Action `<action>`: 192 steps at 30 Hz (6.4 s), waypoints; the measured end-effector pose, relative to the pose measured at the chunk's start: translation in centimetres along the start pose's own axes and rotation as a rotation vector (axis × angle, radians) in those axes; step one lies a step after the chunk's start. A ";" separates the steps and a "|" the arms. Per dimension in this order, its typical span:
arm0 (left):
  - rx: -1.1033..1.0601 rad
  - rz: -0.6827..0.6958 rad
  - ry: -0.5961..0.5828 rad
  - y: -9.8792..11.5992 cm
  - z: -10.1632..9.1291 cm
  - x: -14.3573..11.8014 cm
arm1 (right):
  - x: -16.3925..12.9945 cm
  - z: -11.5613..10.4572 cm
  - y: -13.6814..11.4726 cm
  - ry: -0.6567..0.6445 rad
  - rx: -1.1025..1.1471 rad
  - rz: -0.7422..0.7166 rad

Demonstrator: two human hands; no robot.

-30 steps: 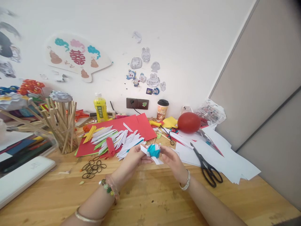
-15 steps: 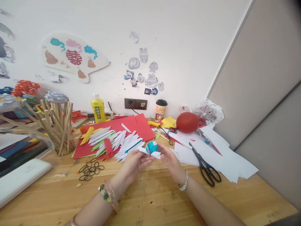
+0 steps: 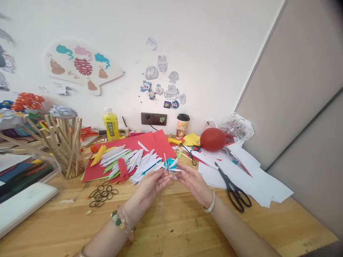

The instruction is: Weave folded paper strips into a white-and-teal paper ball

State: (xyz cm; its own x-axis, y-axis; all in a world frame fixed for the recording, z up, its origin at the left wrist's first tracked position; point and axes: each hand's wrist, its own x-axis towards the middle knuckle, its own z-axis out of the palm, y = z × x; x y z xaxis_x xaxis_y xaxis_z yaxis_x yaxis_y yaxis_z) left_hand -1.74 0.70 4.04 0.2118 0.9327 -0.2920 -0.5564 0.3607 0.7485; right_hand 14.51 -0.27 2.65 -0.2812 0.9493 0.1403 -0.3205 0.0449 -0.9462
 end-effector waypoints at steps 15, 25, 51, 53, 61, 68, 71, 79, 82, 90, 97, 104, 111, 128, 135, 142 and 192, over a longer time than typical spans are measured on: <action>0.112 -0.016 -0.101 -0.6 -0.4 0.3 | 0.5 -0.3 0.4 0.186 -0.261 -0.184; 0.232 -0.033 -0.316 0.7 -0.4 -0.6 | 0.9 -1.6 -0.5 -0.078 -0.360 -0.217; 0.984 0.653 -0.102 -1.1 0.4 -0.2 | 0.2 -0.3 0.3 0.219 -0.759 -0.280; 1.003 0.686 -0.101 -1.1 0.4 -0.3 | 0.2 -0.3 0.4 0.233 -0.770 -0.286; 1.129 0.726 -0.203 0.1 -0.1 -0.4 | 0.1 -0.2 -0.2 0.118 -0.640 -0.198; 1.199 0.360 -0.404 0.4 -1.5 1.0 | 0.6 -0.7 1.5 0.024 -0.496 0.039; 1.188 0.303 -0.397 0.1 -1.9 1.4 | 0.8 -1.0 2.4 -0.003 -0.478 0.081; 1.164 0.280 -0.410 -0.2 -2.5 2.2 | 0.8 -0.7 3.2 0.083 -0.469 0.130; 1.187 0.333 -0.381 -0.2 -2.4 2.1 | 0.8 -0.6 3.2 0.135 -0.547 0.095; 1.215 0.657 -0.384 0.4 -2.1 1.2 | 0.1 0.1 1.1 0.131 -0.760 -0.302; 1.207 0.939 -0.458 0.4 -1.8 0.6 | -0.2 0.2 0.6 0.166 -0.945 -0.632; 1.175 1.005 -0.426 0.0 -1.6 0.5 | -0.5 0.3 0.8 0.224 -1.106 -0.789; 1.196 0.972 -0.395 -0.2 -1.6 0.4 | -0.6 0.0 0.6 0.194 -1.178 -0.769; 0.947 0.250 -0.412 -0.3 -1.8 1.6 | 0.4 -0.7 1.2 0.026 -0.496 0.067; 0.927 0.144 -0.420 -1.0 -2.5 2.4 | 0.8 -1.2 2.4 -0.039 -0.389 0.210; 1.028 0.174 -0.412 -1.0 -2.4 2.2 | 0.9 -1.5 2.5 -0.088 -0.474 0.173; 1.303 0.284 -0.367 -1.4 -2.2 1.8 | 0.7 -2.0 1.7 -0.242 -0.812 0.043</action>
State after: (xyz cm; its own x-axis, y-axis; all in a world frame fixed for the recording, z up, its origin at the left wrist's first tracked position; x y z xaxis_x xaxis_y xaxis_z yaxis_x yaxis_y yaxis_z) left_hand -2.35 1.89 1.12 0.5292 0.8483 -0.0174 0.4862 -0.2864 0.8256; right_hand 15.55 1.12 0.52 -0.4941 0.8665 0.0702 0.4176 0.3074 -0.8551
